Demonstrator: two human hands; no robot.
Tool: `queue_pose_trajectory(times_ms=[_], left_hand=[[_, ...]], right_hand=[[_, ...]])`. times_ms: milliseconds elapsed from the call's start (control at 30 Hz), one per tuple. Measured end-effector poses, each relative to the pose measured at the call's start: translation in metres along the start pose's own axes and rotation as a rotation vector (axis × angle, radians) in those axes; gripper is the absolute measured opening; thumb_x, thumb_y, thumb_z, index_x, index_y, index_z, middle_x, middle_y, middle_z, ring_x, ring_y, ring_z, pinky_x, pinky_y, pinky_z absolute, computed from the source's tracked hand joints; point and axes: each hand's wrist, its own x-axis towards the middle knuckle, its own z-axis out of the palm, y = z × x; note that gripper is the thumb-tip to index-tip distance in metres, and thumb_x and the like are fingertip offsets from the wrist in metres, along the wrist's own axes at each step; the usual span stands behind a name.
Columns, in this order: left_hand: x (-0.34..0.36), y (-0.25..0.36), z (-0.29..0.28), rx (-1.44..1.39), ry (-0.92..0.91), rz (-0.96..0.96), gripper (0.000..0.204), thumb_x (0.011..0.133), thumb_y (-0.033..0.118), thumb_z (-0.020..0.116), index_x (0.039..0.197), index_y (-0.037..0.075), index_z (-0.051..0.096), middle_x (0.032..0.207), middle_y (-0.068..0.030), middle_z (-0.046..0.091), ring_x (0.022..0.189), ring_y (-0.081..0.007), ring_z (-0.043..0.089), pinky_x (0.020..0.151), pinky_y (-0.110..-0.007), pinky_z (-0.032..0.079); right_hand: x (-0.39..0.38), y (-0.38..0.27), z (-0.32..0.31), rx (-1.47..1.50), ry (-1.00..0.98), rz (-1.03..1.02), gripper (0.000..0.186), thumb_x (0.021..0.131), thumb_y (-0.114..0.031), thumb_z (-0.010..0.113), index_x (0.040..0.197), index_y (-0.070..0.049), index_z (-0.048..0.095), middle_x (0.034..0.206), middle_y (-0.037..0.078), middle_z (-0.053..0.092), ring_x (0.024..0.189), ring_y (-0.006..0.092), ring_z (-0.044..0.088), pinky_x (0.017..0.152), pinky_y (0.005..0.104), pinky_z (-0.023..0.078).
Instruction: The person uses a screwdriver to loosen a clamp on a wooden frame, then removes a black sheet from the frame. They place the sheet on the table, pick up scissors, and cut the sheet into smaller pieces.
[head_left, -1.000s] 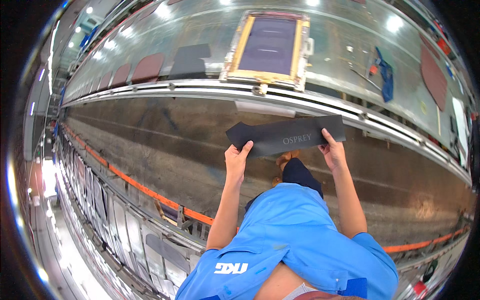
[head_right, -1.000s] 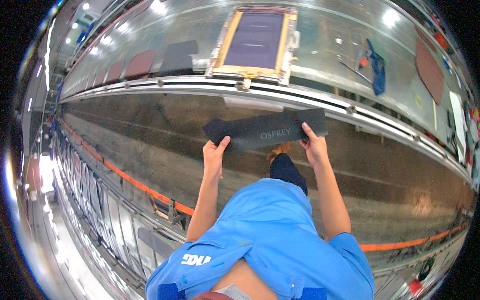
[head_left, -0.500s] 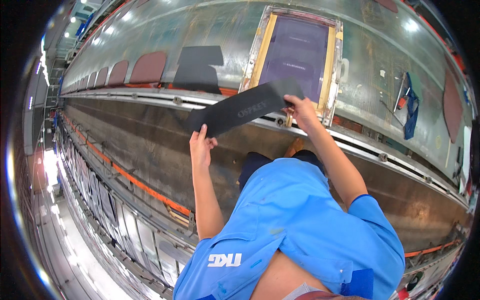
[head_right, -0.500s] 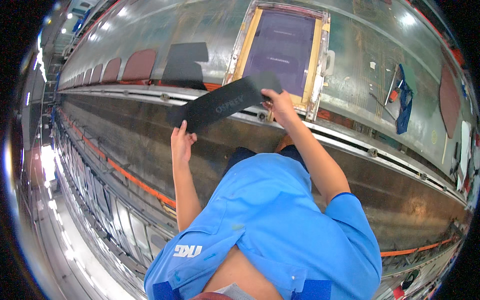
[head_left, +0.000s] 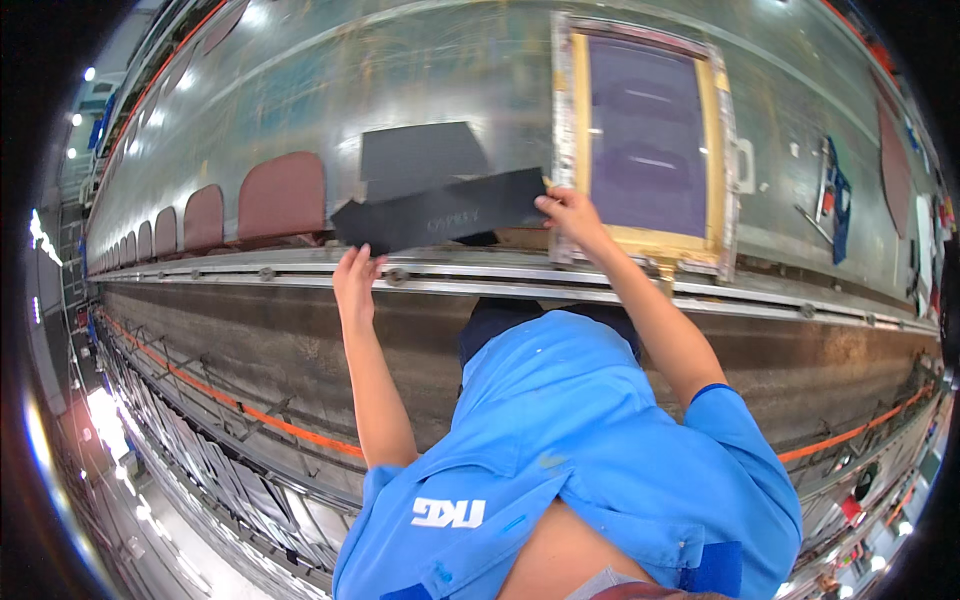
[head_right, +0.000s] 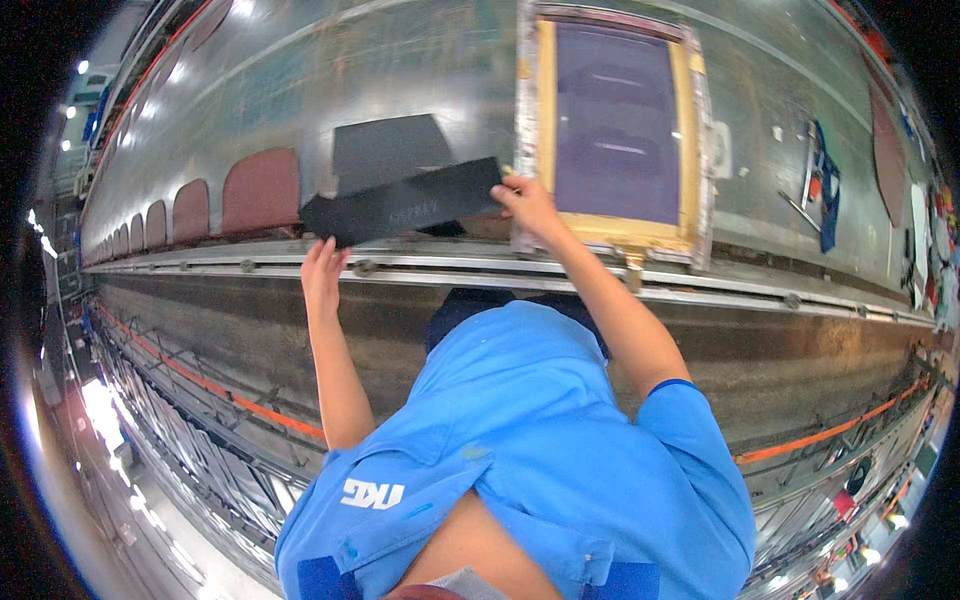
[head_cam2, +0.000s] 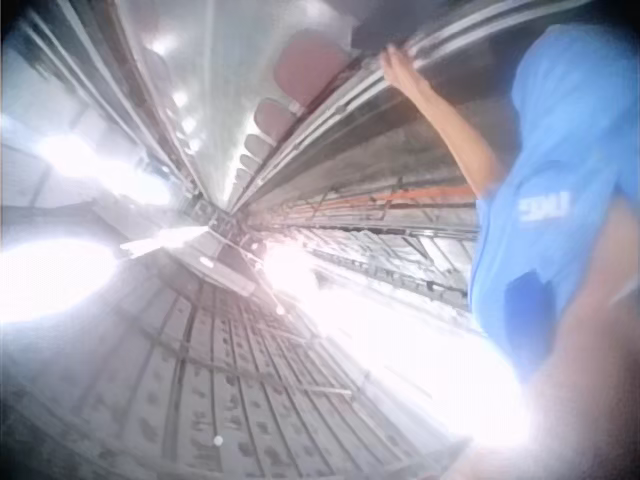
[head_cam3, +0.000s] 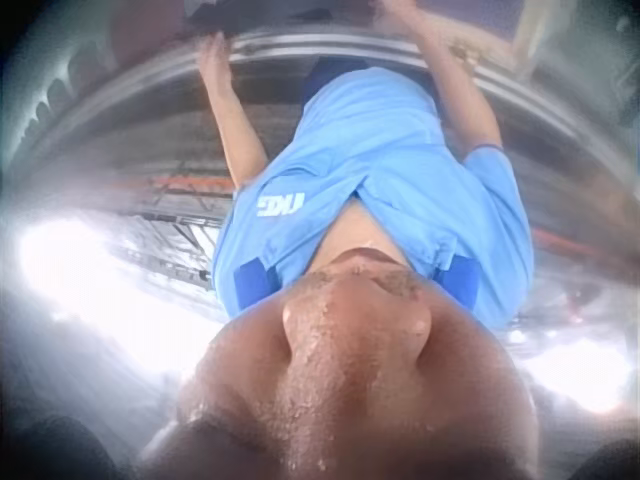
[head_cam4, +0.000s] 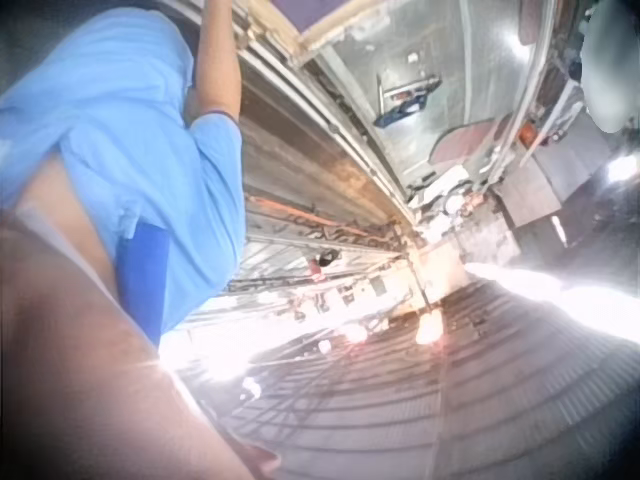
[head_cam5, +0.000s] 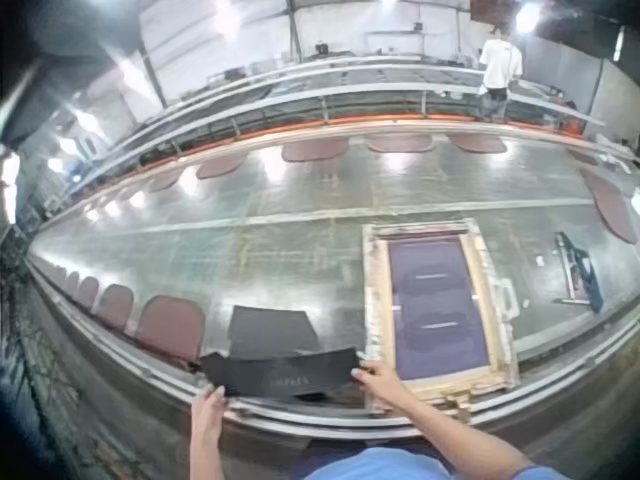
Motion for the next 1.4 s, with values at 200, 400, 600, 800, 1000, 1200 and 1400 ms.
queue_pose_trajectory(times_ms=[200,400,600,800,1000,1200,1400], left_hand=[[0.188,0.042,0.000,0.298,0.042,0.140,0.046,0.082,0.020,0.082,0.119,-0.004,0.068,0.091,-0.0033,0.070,0.073,-0.0090,0.061,0.060,-0.024,0.042],[0.308,0.070,0.033,0.404,-0.042,0.207,0.037,0.079,0.021,0.084,0.103,-0.006,0.074,0.090,-0.0064,0.072,0.076,-0.0137,0.062,0.074,-0.028,0.048],[0.345,0.052,0.040,0.615,-0.064,0.201,0.037,0.078,0.024,0.083,0.099,-0.006,0.076,0.092,-0.0124,0.074,0.086,-0.0191,0.067,0.081,-0.032,0.051],[0.340,0.053,0.044,0.673,-0.066,0.231,0.036,0.079,0.023,0.083,0.099,-0.006,0.076,0.089,-0.0098,0.073,0.085,-0.0150,0.065,0.081,-0.029,0.049],[0.338,0.055,0.044,0.692,-0.078,0.234,0.036,0.078,0.024,0.084,0.096,-0.006,0.075,0.089,-0.0079,0.071,0.084,-0.0149,0.063,0.079,-0.029,0.049],[0.339,0.057,0.037,0.736,-0.058,0.271,0.035,0.076,0.025,0.085,0.092,-0.005,0.075,0.089,-0.0072,0.069,0.082,-0.0154,0.062,0.078,-0.030,0.048],[0.336,0.065,0.050,0.751,-0.052,0.337,0.053,0.074,0.031,0.087,0.110,-0.002,0.067,0.102,-0.0084,0.066,0.092,-0.0184,0.061,0.086,-0.032,0.047]], right_hand=[[0.115,-0.040,0.049,-0.119,0.142,-0.121,0.028,0.088,-0.021,0.076,0.106,0.000,0.070,0.088,0.003,0.069,0.078,0.0093,0.061,0.069,0.0255,0.050],[0.192,-0.065,0.073,-0.360,0.460,-0.093,0.033,0.078,-0.032,0.083,0.091,-0.003,0.077,0.083,0.011,0.074,0.073,0.0198,0.068,0.070,0.0340,0.052],[0.200,-0.055,0.074,-0.576,0.492,0.023,0.037,0.075,-0.040,0.084,0.084,-0.004,0.078,0.076,0.010,0.073,0.071,0.0249,0.069,0.070,0.0375,0.052],[0.195,-0.064,0.079,-0.671,0.625,0.087,0.041,0.075,-0.047,0.083,0.086,-0.008,0.079,0.075,0.006,0.070,0.070,0.0246,0.066,0.067,0.0385,0.051],[0.194,-0.073,0.085,-0.661,0.636,0.132,0.041,0.076,-0.046,0.083,0.089,-0.008,0.078,0.077,0.006,0.071,0.071,0.0235,0.068,0.068,0.0377,0.052],[0.191,-0.080,0.097,-0.651,0.626,0.118,0.039,0.073,-0.046,0.084,0.085,-0.008,0.078,0.079,0.007,0.073,0.073,0.0239,0.069,0.069,0.0375,0.053],[0.195,-0.064,0.089,-0.592,0.677,0.050,0.033,0.072,-0.041,0.084,0.077,-0.009,0.078,0.085,0.012,0.072,0.081,0.0259,0.070,0.075,0.0401,0.054]])
